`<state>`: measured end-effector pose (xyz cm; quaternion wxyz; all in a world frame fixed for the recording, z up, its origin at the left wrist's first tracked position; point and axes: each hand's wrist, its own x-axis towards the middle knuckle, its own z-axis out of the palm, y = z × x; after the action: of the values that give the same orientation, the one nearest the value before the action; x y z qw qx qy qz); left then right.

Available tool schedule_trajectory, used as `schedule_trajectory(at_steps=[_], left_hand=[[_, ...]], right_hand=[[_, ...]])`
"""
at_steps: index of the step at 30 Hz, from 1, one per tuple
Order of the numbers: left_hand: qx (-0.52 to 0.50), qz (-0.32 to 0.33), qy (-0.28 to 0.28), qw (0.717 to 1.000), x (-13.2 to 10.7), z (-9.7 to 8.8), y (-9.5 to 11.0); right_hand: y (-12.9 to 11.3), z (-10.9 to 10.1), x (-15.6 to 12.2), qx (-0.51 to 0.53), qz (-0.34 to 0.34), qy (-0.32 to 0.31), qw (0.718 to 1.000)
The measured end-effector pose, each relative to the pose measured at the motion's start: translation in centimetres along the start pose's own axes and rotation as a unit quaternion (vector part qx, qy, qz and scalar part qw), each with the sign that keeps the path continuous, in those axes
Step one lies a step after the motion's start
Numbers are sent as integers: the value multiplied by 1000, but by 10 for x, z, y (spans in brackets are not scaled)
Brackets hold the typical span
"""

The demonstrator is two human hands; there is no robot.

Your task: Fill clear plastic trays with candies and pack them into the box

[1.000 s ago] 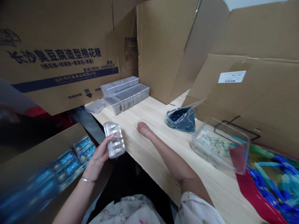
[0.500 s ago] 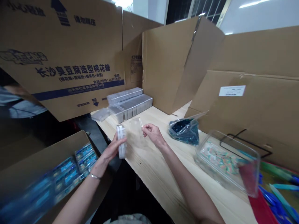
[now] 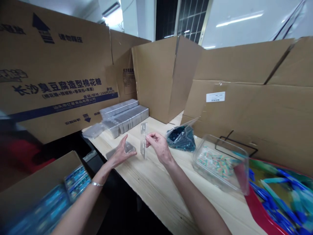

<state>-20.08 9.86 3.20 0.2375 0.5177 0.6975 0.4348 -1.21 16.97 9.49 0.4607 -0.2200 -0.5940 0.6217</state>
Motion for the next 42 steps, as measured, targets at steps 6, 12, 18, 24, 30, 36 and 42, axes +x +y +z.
schedule_trajectory(at_steps=[6, 12, 18, 24, 30, 36, 42], left_hand=[[-456, 3, -85, 886, -22, 25, 51], [-487, -6, -127, 864, -32, 25, 54], [-473, 7, -138, 870, -35, 22, 56], [-468, -1, -143, 872, -37, 23, 59], [-471, -10, -139, 871, -38, 26, 58], [-455, -11, -128, 881, -36, 29, 56], [-435, -5, -131, 891, -35, 28, 54]], right_hand=[[-3, 21, -11, 45, 55, -53, 996], [-9, 20, -15, 66, 95, -122, 986], [-10, 18, -16, 75, 99, -125, 984], [-9, 19, -18, 53, 92, -107, 989], [-8, 20, -18, 35, 94, -81, 992], [-11, 18, -19, 19, 100, -77, 992], [-11, 10, -18, 7, 75, -108, 991]])
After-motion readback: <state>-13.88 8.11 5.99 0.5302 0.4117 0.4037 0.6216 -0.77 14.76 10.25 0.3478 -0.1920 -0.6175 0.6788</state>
